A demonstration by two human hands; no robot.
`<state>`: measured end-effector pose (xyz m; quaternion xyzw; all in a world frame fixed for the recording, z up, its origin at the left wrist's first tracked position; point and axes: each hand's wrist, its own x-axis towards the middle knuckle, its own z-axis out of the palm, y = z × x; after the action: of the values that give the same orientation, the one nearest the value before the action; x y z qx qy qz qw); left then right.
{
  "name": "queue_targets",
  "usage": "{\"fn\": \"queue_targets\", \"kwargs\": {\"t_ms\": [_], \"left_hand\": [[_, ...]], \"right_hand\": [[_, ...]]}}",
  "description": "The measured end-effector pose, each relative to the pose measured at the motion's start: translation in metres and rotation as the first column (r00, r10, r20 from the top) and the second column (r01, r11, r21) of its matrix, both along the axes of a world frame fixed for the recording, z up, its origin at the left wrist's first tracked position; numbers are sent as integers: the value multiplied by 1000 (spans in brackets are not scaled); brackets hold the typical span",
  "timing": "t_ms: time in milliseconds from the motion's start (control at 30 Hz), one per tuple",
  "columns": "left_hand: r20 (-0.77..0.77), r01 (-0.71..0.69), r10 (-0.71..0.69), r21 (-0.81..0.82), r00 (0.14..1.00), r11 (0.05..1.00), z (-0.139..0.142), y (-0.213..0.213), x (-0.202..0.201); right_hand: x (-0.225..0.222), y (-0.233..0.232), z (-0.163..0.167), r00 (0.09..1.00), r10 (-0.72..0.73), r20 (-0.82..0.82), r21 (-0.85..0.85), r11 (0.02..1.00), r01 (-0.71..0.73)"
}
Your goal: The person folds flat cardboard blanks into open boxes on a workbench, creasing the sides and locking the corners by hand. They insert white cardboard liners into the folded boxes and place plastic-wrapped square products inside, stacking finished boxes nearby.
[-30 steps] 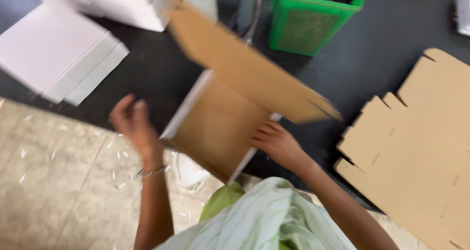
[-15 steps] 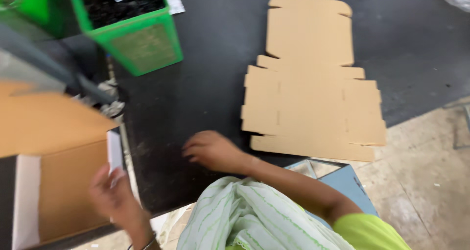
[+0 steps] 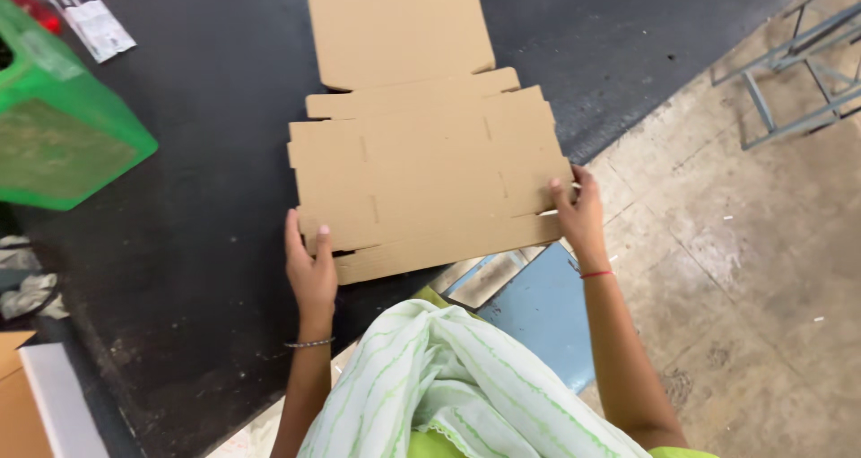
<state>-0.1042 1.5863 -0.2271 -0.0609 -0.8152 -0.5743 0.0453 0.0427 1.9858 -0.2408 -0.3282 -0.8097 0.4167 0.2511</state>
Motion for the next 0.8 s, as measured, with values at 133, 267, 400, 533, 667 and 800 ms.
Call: {"fn": "queue_targets", "kwargs": {"t_ms": [133,267,400,533,667,800], "left_hand": [[33,-34,33,13,999,999,-6,7,0],[30,-58,57,34,998,998,-18,3,4],[72,-110,94,263,993,959,-32,-13,22],[1,-66,67,123,998,990,-37,-25,42],[-69,-33,30,-51,997,998,-32,-21,46],[-140,-22,0,-154,990,988,-20,-20,49]], "right_hand": [[1,2,-18,995,74,-69,103,992,-66],[14,27,-42,966,16,-259,-260,962,-85],[54,76,-101,937,-332,-113,-522,821,228],[104,100,-170,675,-31,737,-135,972,192],[133,93,-200,525,205,826,-289,954,82],[143,78,-201,549,175,818,-324,927,188]]}}
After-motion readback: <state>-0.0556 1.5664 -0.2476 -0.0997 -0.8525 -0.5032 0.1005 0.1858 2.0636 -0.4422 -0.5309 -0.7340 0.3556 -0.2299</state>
